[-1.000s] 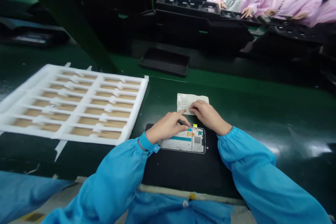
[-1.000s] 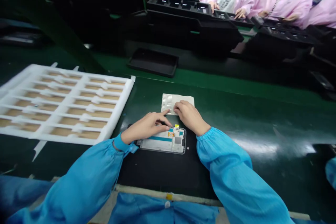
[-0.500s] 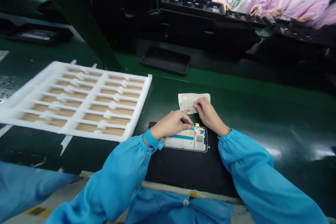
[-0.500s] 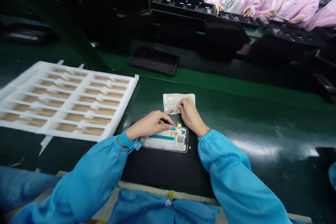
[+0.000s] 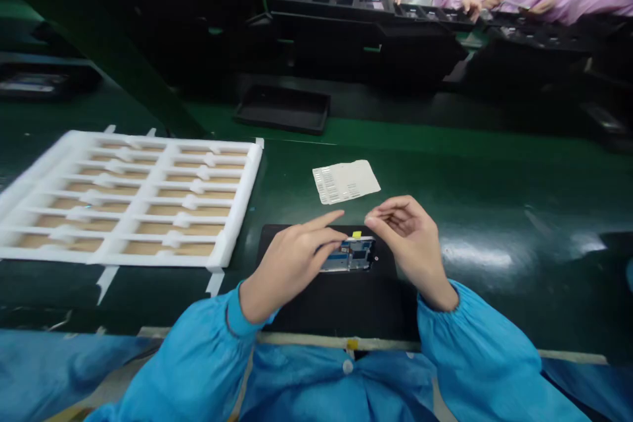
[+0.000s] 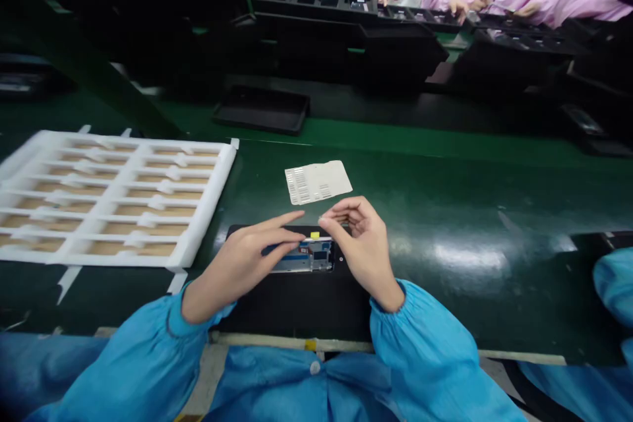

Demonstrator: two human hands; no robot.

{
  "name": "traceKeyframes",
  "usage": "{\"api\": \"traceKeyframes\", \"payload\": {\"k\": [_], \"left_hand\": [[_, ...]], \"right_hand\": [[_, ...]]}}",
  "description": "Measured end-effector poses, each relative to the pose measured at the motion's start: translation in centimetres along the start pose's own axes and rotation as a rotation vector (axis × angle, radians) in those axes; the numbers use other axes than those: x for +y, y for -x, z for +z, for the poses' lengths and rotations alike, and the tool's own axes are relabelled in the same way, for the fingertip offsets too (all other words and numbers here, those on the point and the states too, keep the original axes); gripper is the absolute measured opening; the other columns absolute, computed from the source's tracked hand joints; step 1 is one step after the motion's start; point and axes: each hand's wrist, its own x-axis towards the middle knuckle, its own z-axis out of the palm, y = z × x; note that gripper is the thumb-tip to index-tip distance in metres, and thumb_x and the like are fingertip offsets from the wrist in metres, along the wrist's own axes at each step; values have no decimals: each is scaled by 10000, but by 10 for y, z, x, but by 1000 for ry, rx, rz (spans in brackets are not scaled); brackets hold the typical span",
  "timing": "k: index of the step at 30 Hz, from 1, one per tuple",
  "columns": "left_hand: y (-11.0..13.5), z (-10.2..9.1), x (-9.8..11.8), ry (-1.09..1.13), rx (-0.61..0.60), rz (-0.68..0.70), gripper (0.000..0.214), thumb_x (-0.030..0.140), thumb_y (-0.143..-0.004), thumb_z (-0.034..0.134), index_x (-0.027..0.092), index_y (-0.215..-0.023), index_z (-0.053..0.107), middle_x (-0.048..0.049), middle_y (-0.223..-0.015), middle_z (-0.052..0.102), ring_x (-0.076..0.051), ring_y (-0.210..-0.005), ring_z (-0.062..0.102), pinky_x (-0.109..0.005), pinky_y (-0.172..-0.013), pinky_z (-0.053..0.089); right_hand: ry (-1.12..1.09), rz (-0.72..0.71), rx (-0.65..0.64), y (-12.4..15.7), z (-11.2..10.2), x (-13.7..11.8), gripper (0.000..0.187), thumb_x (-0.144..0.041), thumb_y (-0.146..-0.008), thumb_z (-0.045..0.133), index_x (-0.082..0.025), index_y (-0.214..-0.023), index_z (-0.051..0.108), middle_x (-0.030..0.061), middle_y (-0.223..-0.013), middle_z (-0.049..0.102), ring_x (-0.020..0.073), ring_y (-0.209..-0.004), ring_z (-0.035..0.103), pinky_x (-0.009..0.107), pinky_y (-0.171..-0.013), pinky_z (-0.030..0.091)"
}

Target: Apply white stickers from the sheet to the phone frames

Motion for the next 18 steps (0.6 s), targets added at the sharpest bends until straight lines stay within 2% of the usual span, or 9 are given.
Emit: {"api": "traceKeyframes", "payload": {"k": [2,5,10,18], "left_hand": [[16,-2,13,-65,49,74,210,158,-948,560,231,-1092,694,-31,-1276,667,-201,-1025,705,-310,-840,559],[35,-8,22,-70,47,155,230,149,-950,571,201,-1163,639,-49,-1235,689,-177,-992,707,-288,-772,545],[53,-18,15,-23,117,116,221,139,-927,615,170,-1144,639,-70,-1147,723,-179,-968,710,-289,-792,540],[63,-11,7,67,138,124,234,83,-920,612,177,-1133,633,-46,-1111,734,-163,-1011,699,-279,-799,518]], "right_hand": [[71,-36,-62,18,-5,-11,201,-230,-802,753,-213,-922,594,8,-811,705,166,-769,702,300,-713,591],[292,-169,-144,38,-9,-27,216,-175,-842,725,-236,-1012,608,11,-873,707,168,-804,700,315,-752,581],[564,-381,-375,47,-2,-40,214,-127,-898,647,-241,-1070,594,27,-951,694,176,-902,646,332,-783,544],[711,-359,-522,38,8,-43,111,-170,-955,558,-228,-1045,585,30,-893,668,166,-798,612,302,-670,523]]}}
